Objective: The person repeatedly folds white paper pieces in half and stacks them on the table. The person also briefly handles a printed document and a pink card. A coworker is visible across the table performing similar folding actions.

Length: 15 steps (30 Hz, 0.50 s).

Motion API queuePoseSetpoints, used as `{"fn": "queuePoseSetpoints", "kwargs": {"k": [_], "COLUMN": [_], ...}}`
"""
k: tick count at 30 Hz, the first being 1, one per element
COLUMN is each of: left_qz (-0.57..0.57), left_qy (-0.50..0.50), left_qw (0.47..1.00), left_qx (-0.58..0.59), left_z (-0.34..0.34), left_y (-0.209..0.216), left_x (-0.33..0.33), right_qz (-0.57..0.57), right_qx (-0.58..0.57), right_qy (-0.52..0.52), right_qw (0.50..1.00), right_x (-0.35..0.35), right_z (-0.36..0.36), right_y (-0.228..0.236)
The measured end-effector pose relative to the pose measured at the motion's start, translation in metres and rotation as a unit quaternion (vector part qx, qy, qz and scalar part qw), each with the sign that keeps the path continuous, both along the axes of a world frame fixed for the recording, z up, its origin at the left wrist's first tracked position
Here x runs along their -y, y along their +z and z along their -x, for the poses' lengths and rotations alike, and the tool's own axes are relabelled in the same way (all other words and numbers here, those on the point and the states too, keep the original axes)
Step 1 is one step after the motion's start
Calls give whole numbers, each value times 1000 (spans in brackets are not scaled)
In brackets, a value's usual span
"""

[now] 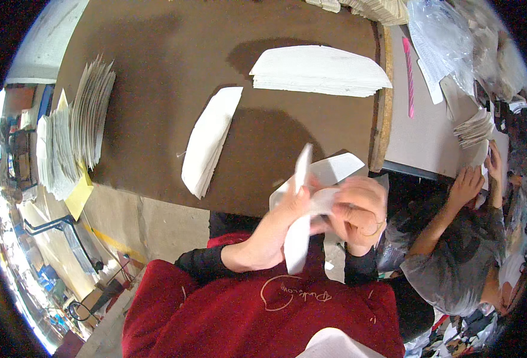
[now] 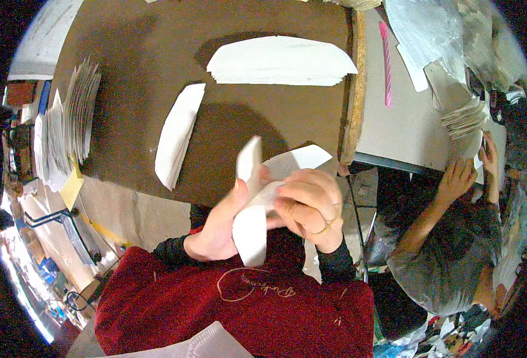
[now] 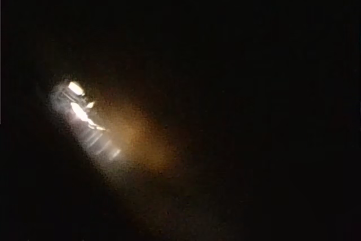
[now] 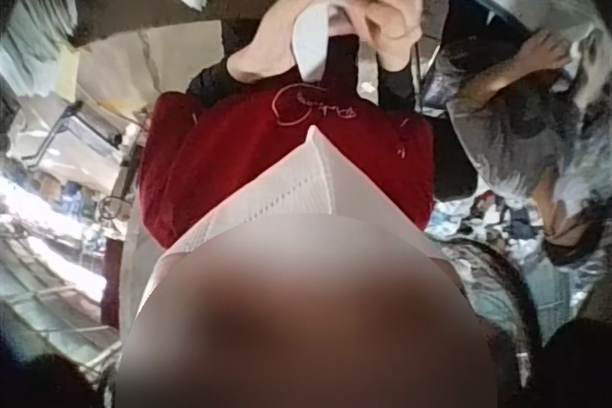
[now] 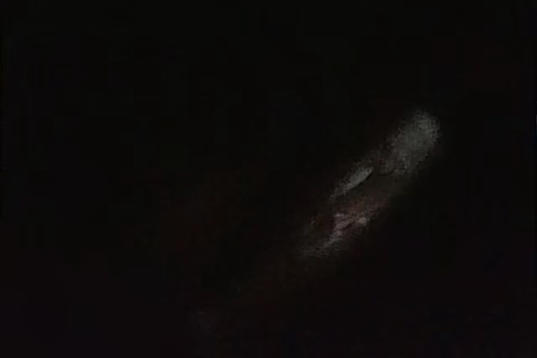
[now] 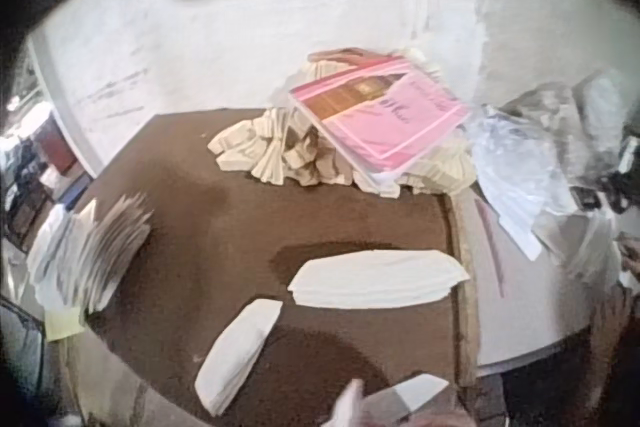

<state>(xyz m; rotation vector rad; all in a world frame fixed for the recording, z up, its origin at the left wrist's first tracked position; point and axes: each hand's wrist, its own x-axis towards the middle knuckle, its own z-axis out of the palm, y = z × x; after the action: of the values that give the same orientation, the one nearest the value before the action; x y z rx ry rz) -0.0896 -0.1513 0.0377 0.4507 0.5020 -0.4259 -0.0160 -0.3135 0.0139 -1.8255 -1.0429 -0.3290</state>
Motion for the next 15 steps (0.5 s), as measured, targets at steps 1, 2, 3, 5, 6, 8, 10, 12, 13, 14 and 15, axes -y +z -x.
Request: {"fn": "queuePoseSetpoints", "kwargs": {"k": [1, 2, 3, 5, 6, 8, 10, 12, 13, 14, 15], "left_qz": [-155, -156, -159, -248, -294, -387, -247, -113, -49, -6, -2], "left_qy": [57, 131, 193, 103, 91, 52, -73, -186, -234, -243, -262], "left_qw": [979, 972, 962, 950, 939, 913, 958, 970, 966, 966, 960], "left_qx": [115, 117, 111, 159, 153, 115, 129, 105, 99, 83, 96], "left_z": [-6, -14, -21, -30, -33, -34, -32, -34, -37, -38, -42], "left_y": [-2, -4, -4, 2, 6, 11, 12, 7, 3, 1, -3], "left_x": [-3, -11, -24, -71, -89, -104, -96, -73, -59, -47, -39], "right_qz": [9, -7, -12, -78, -137, -290, -283, -126, -25, -6, 52], "right_qx": [-39, -37, -46, -39, -50, -158, -225, -226, -245, -279, -301], "right_qy": [75, 106, 150, 192, 209, 272, 247, 108, 49, 7, -27], "right_qw": [996, 994, 987, 977, 967, 904, 899, 960, 968, 960, 952], "right_x": [3, 9, 16, 33, 42, 53, 54, 47, 41, 33, 26], "right_z": [-1, -1, 0, -4, -9, -17, -18, -14, -11, -11, -11], "right_y": [1, 3, 7, 13, 16, 24, 33, 42, 47, 47, 48]}}
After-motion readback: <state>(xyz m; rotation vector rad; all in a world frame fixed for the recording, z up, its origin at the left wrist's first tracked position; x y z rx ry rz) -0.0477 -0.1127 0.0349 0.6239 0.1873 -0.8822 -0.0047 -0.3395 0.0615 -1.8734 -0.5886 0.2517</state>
